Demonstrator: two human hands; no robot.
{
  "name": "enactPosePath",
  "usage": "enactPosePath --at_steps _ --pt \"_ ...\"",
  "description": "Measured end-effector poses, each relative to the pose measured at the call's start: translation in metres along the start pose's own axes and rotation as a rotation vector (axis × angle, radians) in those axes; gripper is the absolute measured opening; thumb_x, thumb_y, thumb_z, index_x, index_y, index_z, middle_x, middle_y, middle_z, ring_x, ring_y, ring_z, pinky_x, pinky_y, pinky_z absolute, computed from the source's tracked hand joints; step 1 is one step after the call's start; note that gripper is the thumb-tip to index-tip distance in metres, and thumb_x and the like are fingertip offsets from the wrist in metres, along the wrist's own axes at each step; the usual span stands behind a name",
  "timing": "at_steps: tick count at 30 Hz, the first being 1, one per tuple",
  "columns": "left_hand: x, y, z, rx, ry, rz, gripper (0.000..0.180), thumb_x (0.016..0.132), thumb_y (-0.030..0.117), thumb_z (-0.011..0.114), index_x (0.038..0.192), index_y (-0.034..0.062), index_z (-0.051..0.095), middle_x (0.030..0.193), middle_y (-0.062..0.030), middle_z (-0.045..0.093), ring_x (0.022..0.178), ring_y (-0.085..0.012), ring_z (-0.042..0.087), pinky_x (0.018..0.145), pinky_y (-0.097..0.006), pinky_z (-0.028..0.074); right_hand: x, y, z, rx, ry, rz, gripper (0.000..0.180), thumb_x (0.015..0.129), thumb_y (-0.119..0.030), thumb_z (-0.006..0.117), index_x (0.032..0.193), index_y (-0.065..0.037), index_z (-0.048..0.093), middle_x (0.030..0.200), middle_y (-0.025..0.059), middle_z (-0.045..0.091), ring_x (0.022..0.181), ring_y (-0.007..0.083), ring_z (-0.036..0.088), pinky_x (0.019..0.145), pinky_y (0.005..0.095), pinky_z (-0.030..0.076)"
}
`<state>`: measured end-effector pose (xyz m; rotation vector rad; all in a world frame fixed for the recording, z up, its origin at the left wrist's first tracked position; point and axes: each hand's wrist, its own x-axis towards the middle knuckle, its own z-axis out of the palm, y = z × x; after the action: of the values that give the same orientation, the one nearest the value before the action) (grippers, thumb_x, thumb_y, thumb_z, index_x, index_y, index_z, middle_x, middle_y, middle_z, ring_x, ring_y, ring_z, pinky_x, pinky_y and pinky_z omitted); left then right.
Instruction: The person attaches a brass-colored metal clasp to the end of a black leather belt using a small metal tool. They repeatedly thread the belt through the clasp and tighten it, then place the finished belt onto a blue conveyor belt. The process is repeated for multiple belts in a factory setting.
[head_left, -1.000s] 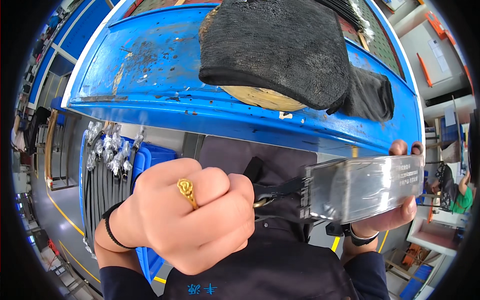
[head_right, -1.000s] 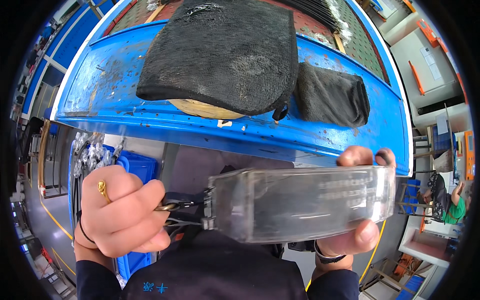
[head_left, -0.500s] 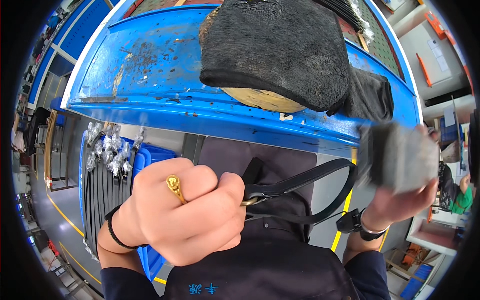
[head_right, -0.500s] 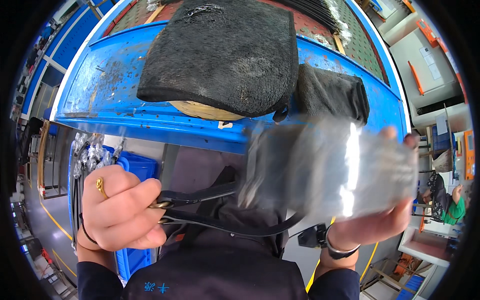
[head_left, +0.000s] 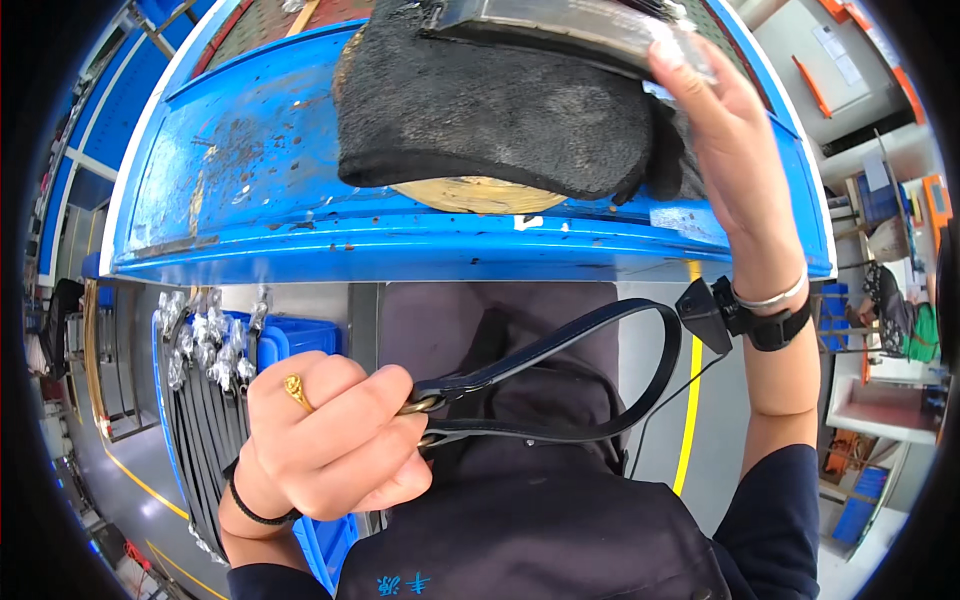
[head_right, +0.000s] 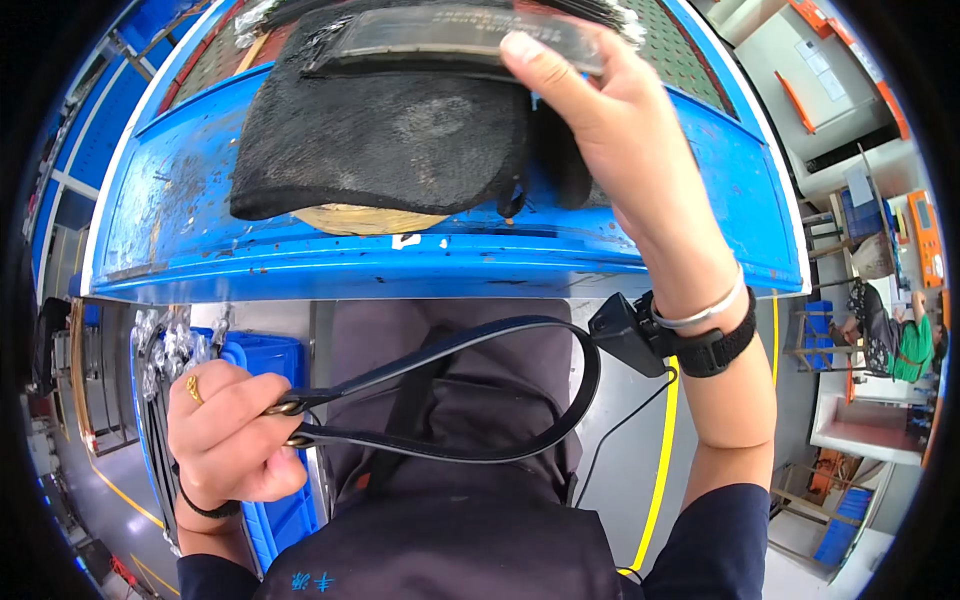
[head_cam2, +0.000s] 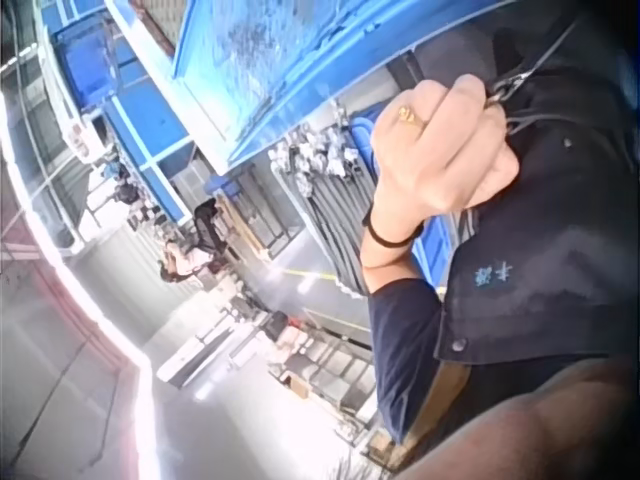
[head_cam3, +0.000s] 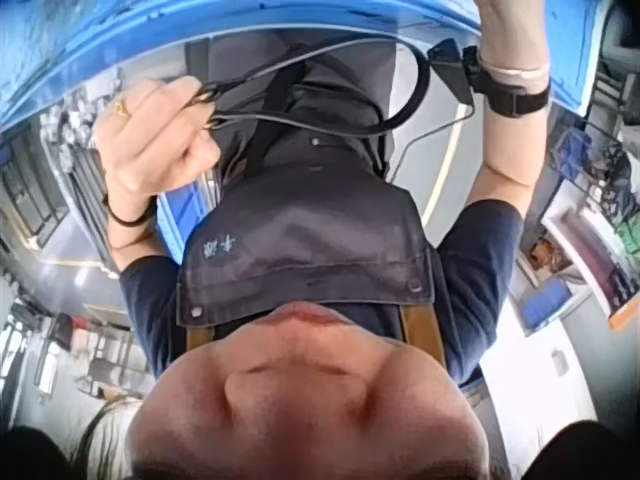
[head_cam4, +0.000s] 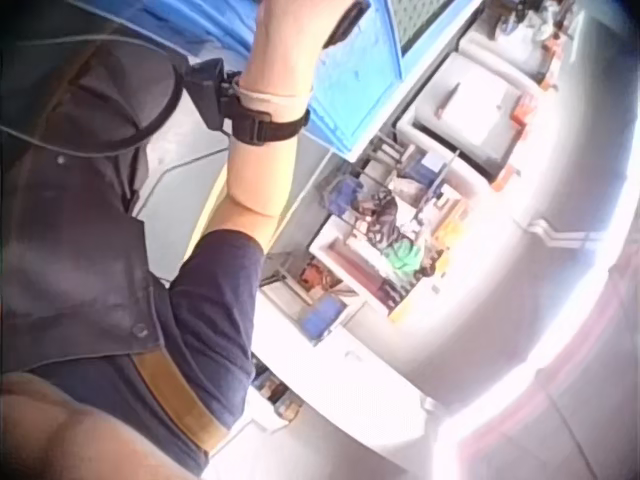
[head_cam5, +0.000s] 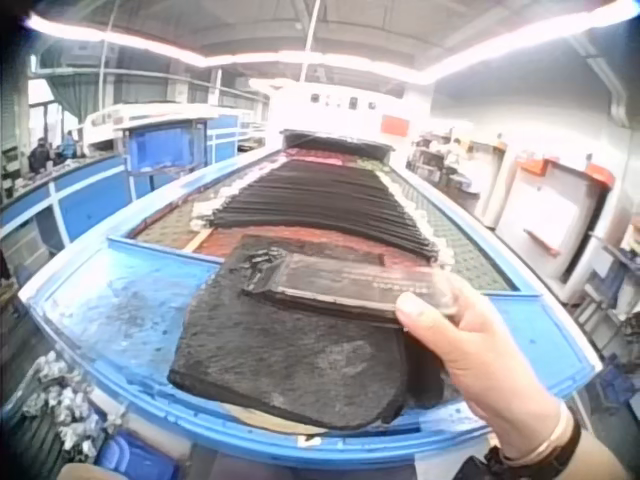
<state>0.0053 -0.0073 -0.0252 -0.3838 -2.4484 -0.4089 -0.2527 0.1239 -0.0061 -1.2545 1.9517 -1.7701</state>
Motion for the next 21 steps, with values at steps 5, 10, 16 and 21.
enactPosePath --at_steps 5,10,16,21 --pt "0.005 0.002 0.002 -0.025 -0.051 -0.038 0.014 0.05 0.014 0.058 0.06 0.0045 0.056 0.068 -0.0073 0.055 0.044 -0.0131 0.041 0.039 -0.022 0.03 -0.009 0.004 -0.013 -0.027 -0.039 0.055 0.046 0.084 -0.028 0.057 0.116 0.004 0.047 0.105 0.0056 0.056 0.093 0.0099 0.049 0.085 0.0235 0.036" --pt "0.009 0.003 0.01 -0.022 0.003 -0.022 0.018 0.045 0.013 0.056 0.06 0.0037 0.056 0.067 -0.0075 0.054 0.043 -0.013 0.04 0.039 -0.022 0.03 -0.042 -0.01 -0.058 -0.695 0.204 -0.351 0.032 0.087 -0.015 0.048 0.115 -0.002 0.052 0.123 0.0159 0.046 0.117 0.0236 0.041 0.097 0.0319 0.029" --pt "0.017 0.005 0.021 -0.023 0.024 0.0 0.016 0.048 0.012 0.059 0.061 0.0034 0.056 0.068 -0.0075 0.054 0.045 -0.0132 0.041 0.039 -0.021 0.032 -0.082 0.005 -0.048 -1.335 0.017 -0.096 0.027 0.086 -0.026 0.049 0.097 -0.007 0.064 0.128 0.0073 0.044 0.126 0.0341 0.025 0.103 0.0499 0.008" --pt "0.024 0.014 0.024 -0.01 0.032 0.025 0.017 0.052 0.01 0.058 0.067 0.0028 0.06 0.074 -0.0097 0.056 0.048 -0.0173 0.046 0.043 -0.026 0.038 -0.082 -0.024 -0.039 -1.181 0.038 -0.209 0.028 0.085 -0.027 0.047 0.093 -0.009 0.066 0.126 0.0096 0.046 0.126 0.0337 0.027 0.103 0.0473 0.01"
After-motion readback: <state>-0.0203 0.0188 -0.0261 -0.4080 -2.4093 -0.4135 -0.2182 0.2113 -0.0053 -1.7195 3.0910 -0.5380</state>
